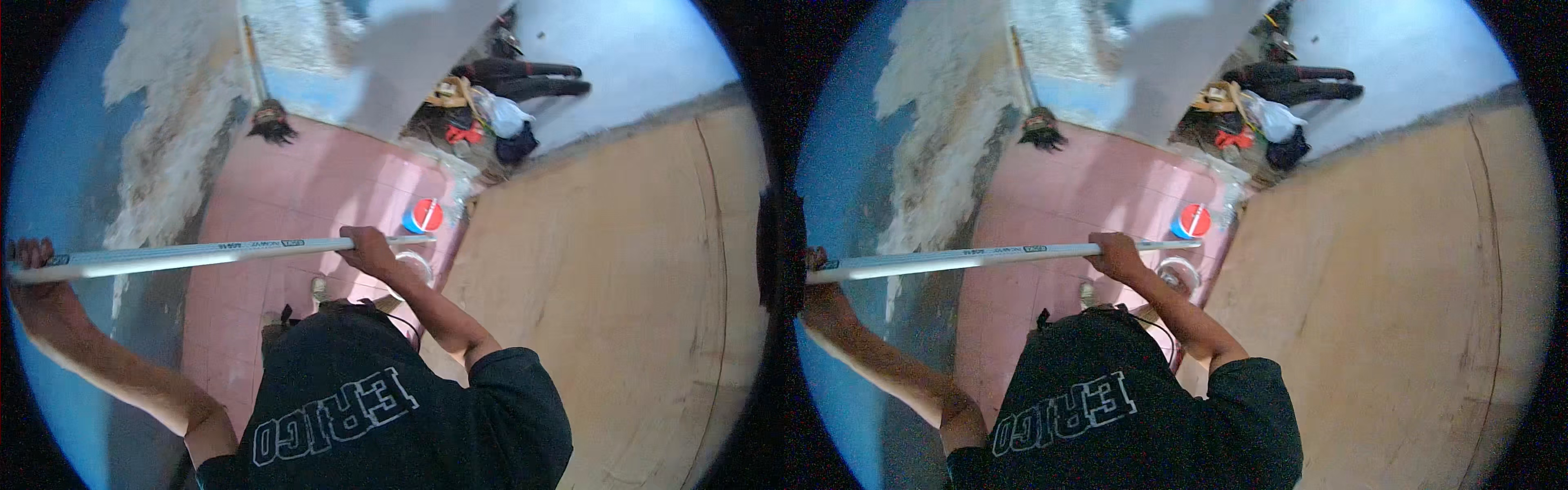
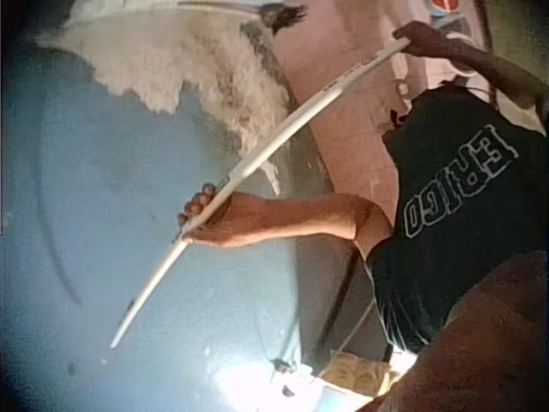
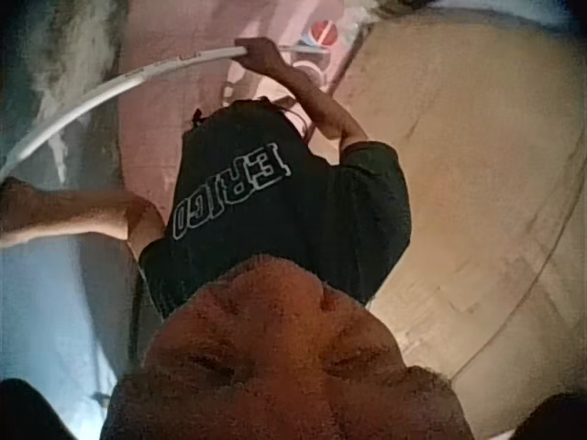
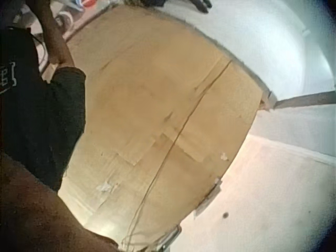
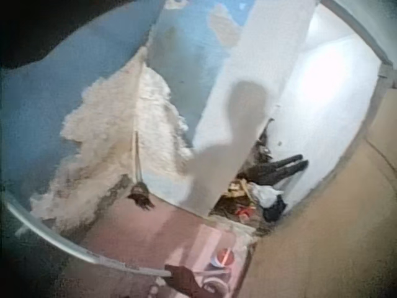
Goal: The recorder prepares white paint in a bucket and a paint tray.
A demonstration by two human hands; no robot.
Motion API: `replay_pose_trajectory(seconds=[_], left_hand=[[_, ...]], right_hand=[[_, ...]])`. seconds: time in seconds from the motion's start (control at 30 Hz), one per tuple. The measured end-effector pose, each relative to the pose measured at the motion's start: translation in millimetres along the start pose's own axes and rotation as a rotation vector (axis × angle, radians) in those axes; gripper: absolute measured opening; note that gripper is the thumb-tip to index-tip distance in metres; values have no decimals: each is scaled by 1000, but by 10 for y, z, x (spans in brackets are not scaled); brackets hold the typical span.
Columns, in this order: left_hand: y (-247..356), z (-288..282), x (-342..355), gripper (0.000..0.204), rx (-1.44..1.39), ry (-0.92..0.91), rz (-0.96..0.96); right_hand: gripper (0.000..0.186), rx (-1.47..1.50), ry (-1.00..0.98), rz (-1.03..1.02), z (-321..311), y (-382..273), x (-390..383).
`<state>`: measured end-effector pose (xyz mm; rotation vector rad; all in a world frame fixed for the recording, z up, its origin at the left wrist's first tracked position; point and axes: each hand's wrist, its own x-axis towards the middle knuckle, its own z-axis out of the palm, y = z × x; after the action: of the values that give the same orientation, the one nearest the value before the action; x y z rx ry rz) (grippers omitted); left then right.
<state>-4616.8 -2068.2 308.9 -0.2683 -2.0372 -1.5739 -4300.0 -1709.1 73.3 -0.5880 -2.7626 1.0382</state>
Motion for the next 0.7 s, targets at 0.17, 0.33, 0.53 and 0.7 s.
replay_pose_trajectory(seconds=[0.17, 0.33, 0.53, 0.7], left_hand=[[2, 202, 128, 31, -576, -246, -15], [691, 747, -358, 38, -593, -357, -108], [1136, 1117, -627, 30, -689, -335, -172], [1091, 1028, -560, 29, -684, -377, -191]], right_hand=[[30, -264, 107, 113, -1054, 53, -302], [16, -366, 91, 175, -1377, 435, -714], [19, -278, 188, 175, -1558, 352, -996], [24, -303, 218, 143, -1441, 364, -898]])
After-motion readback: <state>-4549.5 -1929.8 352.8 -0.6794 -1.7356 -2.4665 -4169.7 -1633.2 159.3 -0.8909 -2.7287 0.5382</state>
